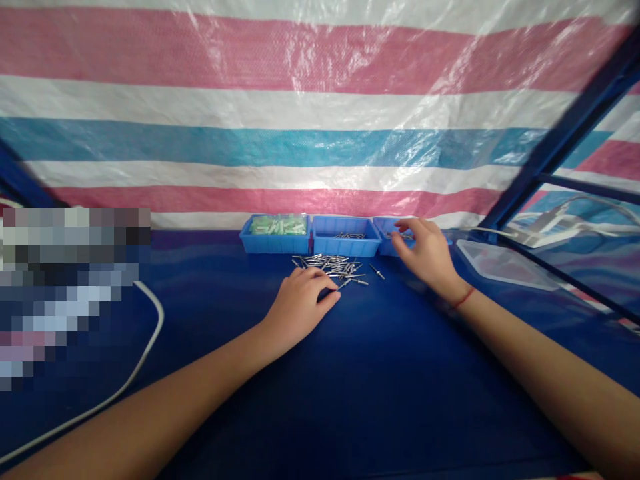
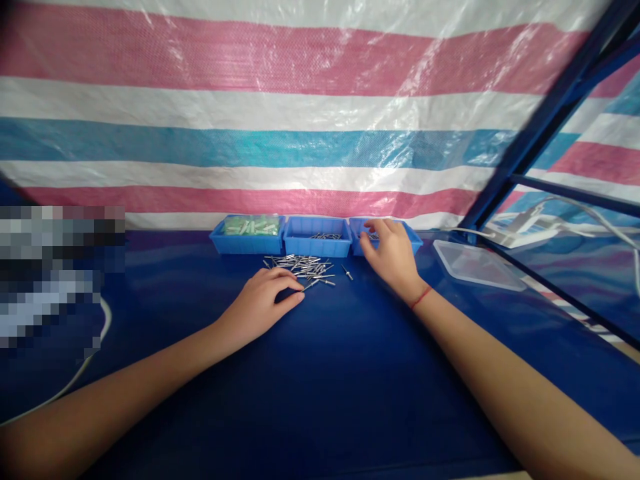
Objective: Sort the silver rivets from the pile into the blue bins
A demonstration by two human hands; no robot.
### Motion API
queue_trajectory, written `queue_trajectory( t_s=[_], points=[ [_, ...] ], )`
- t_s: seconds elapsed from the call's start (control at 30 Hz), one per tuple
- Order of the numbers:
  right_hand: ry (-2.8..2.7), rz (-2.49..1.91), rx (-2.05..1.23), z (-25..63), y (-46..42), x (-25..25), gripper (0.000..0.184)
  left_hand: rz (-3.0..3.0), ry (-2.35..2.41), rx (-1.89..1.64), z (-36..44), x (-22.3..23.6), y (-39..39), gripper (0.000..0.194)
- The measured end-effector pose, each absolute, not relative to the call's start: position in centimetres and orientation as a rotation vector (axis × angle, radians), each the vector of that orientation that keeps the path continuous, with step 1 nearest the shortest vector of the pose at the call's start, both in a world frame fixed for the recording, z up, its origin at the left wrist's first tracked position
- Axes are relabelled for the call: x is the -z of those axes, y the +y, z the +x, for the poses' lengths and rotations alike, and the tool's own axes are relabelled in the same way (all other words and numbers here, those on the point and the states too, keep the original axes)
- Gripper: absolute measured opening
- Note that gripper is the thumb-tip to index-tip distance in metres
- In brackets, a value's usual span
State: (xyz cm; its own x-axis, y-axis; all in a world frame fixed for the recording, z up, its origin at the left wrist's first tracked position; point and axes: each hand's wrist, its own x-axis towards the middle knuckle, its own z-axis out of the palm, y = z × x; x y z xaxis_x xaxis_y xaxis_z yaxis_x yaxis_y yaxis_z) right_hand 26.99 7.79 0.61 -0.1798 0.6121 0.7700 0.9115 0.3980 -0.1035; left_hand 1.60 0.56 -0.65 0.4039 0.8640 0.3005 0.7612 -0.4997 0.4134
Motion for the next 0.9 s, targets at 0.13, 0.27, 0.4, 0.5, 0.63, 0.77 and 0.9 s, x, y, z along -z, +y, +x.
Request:
queue_trajectory(
  t_s=[0.13, 0.27, 0.4, 0.5, 0.63, 0.77, 0.9],
  points=[
    [-2.148, -1.053, 0.35, 23.9, 5.3, -1.2, 0.016, 2.494, 1.442, -0.734, 1.4, 0.8, 1.0, 0.02],
    [-2.574, -0.795, 0.218, 21.7, 3.2, -1.3, 0.023, 2.562, 1.455, -0.737, 1.2, 1.3, 1.1, 0.022],
    [-2.714, -0.724, 0.161, 20.9, 2.5, -0.9, 0.021, 2.528, 1.449, -0.791, 1.2, 1.7, 1.2, 0.019],
    [-2.67, -0.746, 0.107, 20.8, 2.6, -0.5, 0.02, 2.424, 1.391, -0.892, 1.1, 1.6, 1.2, 0.018],
    [-2.374, -0.817, -0.202, 20.2, 2.2, -0.3, 0.015, 2.199, 1.244, -1.048, 1.0, 1.0, 0.7, 0.023],
    [-2.161, -0.819, -0.383, 19.4, 1.3, -0.5, 0.016, 2.074, 1.17, -1.128, 0.9, 0.3, 0.2, 0.015],
    [-2.156, -0.789, -0.374, 19.0, 0.6, -0.7, 0.014, 2.063, 1.173, -1.131, 0.9, 0.2, 0.2, 0.013]
  ],
)
